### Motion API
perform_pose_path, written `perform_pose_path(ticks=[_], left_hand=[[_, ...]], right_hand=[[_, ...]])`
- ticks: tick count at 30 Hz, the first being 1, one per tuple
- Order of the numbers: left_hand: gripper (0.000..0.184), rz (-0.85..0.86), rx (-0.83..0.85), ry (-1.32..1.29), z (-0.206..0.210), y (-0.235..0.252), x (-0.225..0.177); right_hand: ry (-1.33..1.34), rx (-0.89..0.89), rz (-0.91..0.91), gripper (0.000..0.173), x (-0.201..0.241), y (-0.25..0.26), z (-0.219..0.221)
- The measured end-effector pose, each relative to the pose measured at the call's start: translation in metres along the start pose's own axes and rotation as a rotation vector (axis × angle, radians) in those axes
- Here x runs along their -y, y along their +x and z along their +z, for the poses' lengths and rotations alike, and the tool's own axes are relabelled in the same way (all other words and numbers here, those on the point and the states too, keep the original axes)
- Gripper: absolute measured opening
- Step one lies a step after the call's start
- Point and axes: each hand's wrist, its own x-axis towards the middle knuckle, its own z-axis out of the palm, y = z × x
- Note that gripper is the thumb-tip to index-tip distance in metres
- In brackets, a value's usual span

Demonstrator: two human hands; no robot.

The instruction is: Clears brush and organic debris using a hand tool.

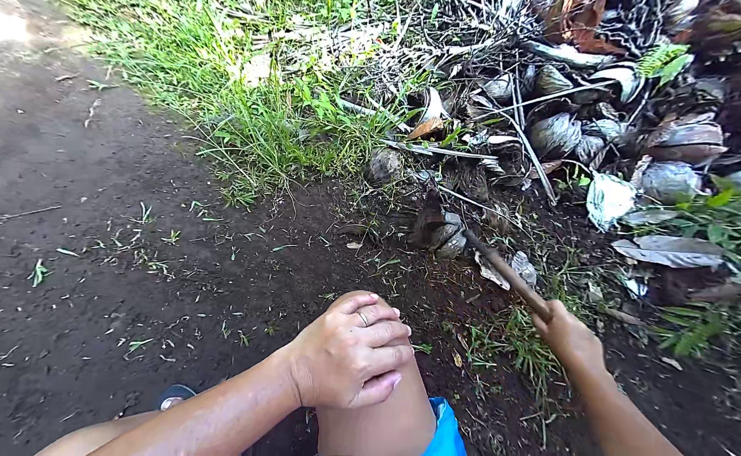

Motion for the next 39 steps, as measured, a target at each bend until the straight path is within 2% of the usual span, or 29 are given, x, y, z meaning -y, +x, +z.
perform_pose_path(ticks=[4, 6, 8, 11, 14, 16, 18, 20, 22, 29, 33, 35, 37, 39], left_hand=[[0.037, -0.007, 0.004, 0.005, 0.001, 0.0, -0.003], [0.037, -0.004, 0.0, 0.013, 0.003, 0.003, -0.004], [0.037, 0.004, 0.002, 0.019, 0.006, 0.008, -0.004], [0.037, 0.019, 0.015, 0.013, 0.01, 0.017, -0.006], [0.038, 0.031, 0.025, 0.013, 0.014, 0.023, -0.006], [0.038, 0.03, 0.026, 0.009, 0.015, 0.024, -0.006], [0.038, 0.029, 0.024, 0.012, 0.014, 0.022, -0.005], [0.038, 0.028, 0.024, 0.013, 0.012, 0.019, -0.005], [0.038, 0.027, 0.023, 0.009, 0.011, 0.016, -0.005], [0.038, 0.022, 0.027, 0.003, 0.007, 0.014, -0.005], [0.039, 0.024, 0.042, 0.016, 0.009, 0.018, -0.005], [0.039, 0.024, 0.039, 0.016, 0.011, 0.019, -0.005], [0.038, 0.02, 0.038, 0.022, 0.011, 0.019, -0.006], [0.037, 0.023, 0.033, 0.031, 0.01, 0.018, -0.005]], right_hand=[[0.162, -0.087, 0.302, 0.044, -0.026, -0.014, -0.011], [0.329, -0.172, 0.38, 0.05, -0.026, -0.016, -0.01], [0.513, -0.277, 0.338, 0.056, -0.017, -0.021, -0.006], [0.714, -0.369, 0.182, 0.06, 0.016, -0.026, 0.002], [0.834, -0.315, 0.065, 0.057, 0.055, -0.028, 0.017], [0.812, -0.243, 0.02, 0.055, 0.069, -0.033, 0.039], [0.653, -0.115, 0.025, 0.052, 0.066, -0.041, 0.067], [0.422, 0.115, 0.081, 0.047, 0.057, -0.05, 0.087], [0.329, 0.265, 0.139, 0.042, 0.05, -0.062, 0.1], [0.61, 0.156, 0.142, 0.037, 0.029, -0.098, 0.078], [0.781, -0.054, 0.03, 0.04, 0.043, -0.11, 0.07], [0.842, -0.123, 0.022, 0.04, 0.048, -0.112, 0.08], [0.774, -0.079, 0.052, 0.04, 0.041, -0.114, 0.096], [0.617, 0.146, 0.16, 0.044, 0.028, -0.114, 0.104]])
